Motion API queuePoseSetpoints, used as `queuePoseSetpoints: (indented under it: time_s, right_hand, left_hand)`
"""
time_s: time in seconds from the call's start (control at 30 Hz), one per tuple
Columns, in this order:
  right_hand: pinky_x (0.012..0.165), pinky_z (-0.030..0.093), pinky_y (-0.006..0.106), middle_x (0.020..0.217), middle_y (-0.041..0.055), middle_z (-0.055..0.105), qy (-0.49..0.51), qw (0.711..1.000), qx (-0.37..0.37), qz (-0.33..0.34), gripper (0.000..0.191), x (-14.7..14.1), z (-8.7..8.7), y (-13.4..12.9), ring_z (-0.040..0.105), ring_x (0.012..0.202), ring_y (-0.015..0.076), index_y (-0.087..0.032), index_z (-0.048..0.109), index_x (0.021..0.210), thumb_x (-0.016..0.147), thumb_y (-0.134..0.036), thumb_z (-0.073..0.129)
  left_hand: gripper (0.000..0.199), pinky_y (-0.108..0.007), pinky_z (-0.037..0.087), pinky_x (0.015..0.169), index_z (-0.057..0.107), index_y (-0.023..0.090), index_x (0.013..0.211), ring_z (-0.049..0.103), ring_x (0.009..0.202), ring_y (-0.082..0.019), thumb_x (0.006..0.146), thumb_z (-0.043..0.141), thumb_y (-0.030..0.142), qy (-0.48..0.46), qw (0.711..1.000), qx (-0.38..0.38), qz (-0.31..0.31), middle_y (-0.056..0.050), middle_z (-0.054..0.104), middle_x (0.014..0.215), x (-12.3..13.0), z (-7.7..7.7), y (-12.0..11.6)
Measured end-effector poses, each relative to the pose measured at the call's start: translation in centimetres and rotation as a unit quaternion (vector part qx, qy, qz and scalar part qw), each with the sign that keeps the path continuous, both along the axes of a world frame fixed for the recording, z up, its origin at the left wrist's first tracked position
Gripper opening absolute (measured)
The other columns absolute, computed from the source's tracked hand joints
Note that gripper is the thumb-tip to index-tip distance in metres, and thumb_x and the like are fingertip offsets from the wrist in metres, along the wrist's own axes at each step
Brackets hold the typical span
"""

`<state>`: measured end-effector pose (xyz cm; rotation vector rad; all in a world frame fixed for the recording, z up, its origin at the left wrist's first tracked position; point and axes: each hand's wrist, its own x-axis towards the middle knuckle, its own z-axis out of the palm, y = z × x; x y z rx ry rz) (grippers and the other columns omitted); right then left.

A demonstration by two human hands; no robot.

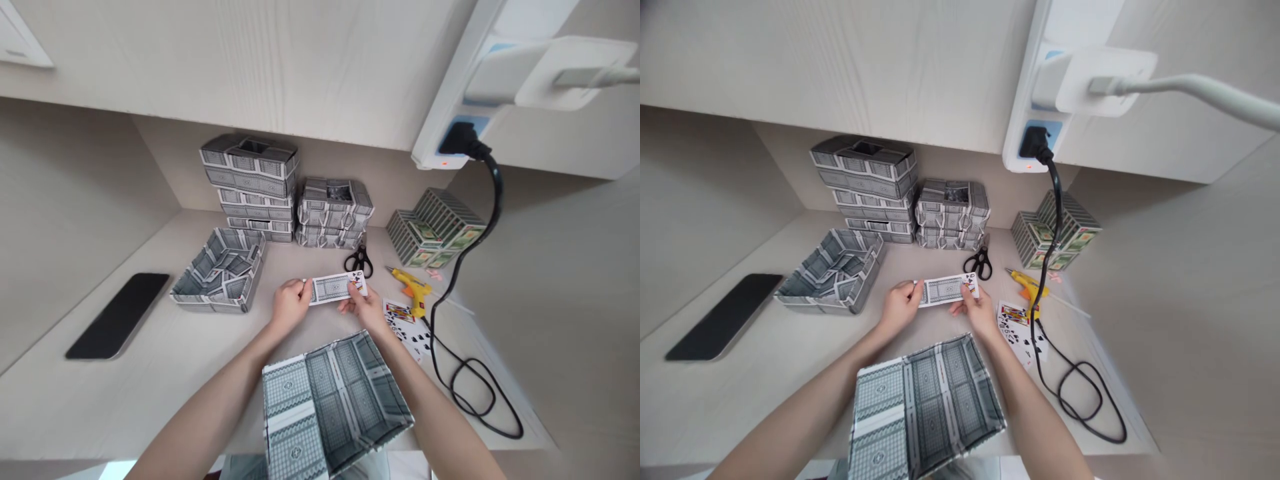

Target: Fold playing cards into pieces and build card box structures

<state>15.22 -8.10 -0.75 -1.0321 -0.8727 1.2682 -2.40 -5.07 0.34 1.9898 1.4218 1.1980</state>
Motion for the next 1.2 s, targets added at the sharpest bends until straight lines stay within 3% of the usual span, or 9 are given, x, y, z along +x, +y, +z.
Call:
queuePoseSetpoints:
  time_s: [0.1,0.17,0.3,0.4,0.47,0.53,0.7,0.97,1.2]
  right_hand:
    - [0.04,0.044,0.024,0.053,-0.0021,0.058,-0.015,1.0,0.004,-0.006,0.03,0.1,0.3,-0.2,0.055,0.042,0.013,-0.018,0.052,0.077,0.067,-0.044,0.063]
    - [0.039,0.043,0.023,0.052,-0.0031,0.057,-0.012,1.0,0.003,-0.015,0.03,0.3,0.5,-0.2,0.053,0.04,0.0118,-0.018,0.052,0.08,0.068,-0.043,0.062]
    - [0.036,0.041,0.022,0.059,-0.0032,0.059,-0.008,1.0,0.015,-0.013,0.029,0.3,0.6,0.0,0.048,0.036,0.0084,-0.019,0.051,0.086,0.07,-0.041,0.061]
    - [0.031,0.034,0.02,0.054,-0.0053,0.056,-0.028,0.999,0.021,-0.003,0.03,0.0,0.6,0.2,0.042,0.031,0.0066,-0.019,0.05,0.087,0.07,-0.042,0.061]
    - [0.029,0.03,0.019,0.046,-0.0074,0.052,-0.054,0.998,0.017,0.01,0.031,-0.3,0.7,0.3,0.039,0.029,0.0067,-0.019,0.05,0.087,0.07,-0.042,0.06]
    - [0.029,0.029,0.018,0.041,-0.0082,0.049,-0.079,0.996,0.009,0.028,0.032,-0.5,0.9,0.3,0.039,0.029,0.0071,-0.018,0.05,0.087,0.07,-0.043,0.06]
    - [0.032,0.031,0.018,0.047,-0.0079,0.051,-0.081,0.994,0.007,0.078,0.033,-0.3,1.3,0.2,0.04,0.032,0.006,-0.018,0.048,0.092,0.069,-0.037,0.061]
    - [0.028,0.015,0.015,0.052,-0.0091,0.052,-0.039,0.991,-0.015,0.13,0.031,-0.3,1.3,1.3,0.027,0.027,0.0015,-0.02,0.045,0.088,0.063,-0.024,0.062]
    - [0.027,0.01,0.015,0.046,-0.0114,0.047,-0.019,0.989,-0.062,0.13,0.033,-0.8,1.7,2.3,0.023,0.025,0.0016,-0.021,0.046,0.091,0.061,-0.024,0.061]
  left_hand:
    - [0.046,-0.021,0.021,0.046,0.029,0.016,0.039,0.028,0.043,-0.007,0.075,0.046,0.038,-0.09,0.993,-0.071,-0.037,0.005,0.027,0.042,-0.2,0.2,0.1]
    - [0.044,-0.02,0.024,0.045,0.036,0.015,0.039,0.032,0.043,-0.007,0.071,0.051,0.04,-0.175,0.97,-0.143,-0.085,0.004,0.032,0.042,-0.5,0.6,0.2]
    - [0.037,-0.021,0.037,0.047,0.056,0.013,0.064,0.048,0.051,-0.011,0.073,0.047,0.048,-0.361,0.876,-0.27,-0.169,0.0,0.052,0.055,-1.1,1.2,0.7]
    - [0.04,-0.021,0.038,0.045,0.058,0.013,0.092,0.051,0.051,-0.011,0.076,0.044,0.047,-0.389,0.828,-0.332,-0.229,-0.001,0.056,0.061,-0.9,1.4,0.8]
    - [0.04,-0.02,0.037,0.045,0.056,0.015,0.101,0.051,0.052,-0.01,0.074,0.05,0.043,-0.358,0.834,-0.344,-0.239,0.0,0.056,0.063,-0.4,1.3,0.7]
    - [0.04,-0.019,0.037,0.047,0.056,0.015,0.102,0.05,0.053,-0.01,0.069,0.058,0.038,-0.316,0.859,-0.332,-0.23,0.001,0.056,0.063,0.1,1.2,0.4]
    - [0.04,-0.021,0.039,0.053,0.056,0.013,0.101,0.049,0.055,-0.009,0.066,0.063,0.033,-0.249,0.9,-0.283,-0.221,0.004,0.052,0.058,0.9,1.0,-0.1]
    - [0.033,-0.022,0.043,0.052,0.051,0.016,0.097,0.057,0.06,-0.012,0.068,0.059,0.027,-0.248,0.87,-0.348,-0.247,0.0,0.061,0.071,1.4,0.8,0.8]
    - [0.023,-0.016,0.032,0.035,0.049,0.018,0.092,0.047,0.037,-0.008,0.069,0.052,0.02,-0.266,0.873,-0.376,-0.16,0.007,0.051,0.049,2.4,1.2,1.6]
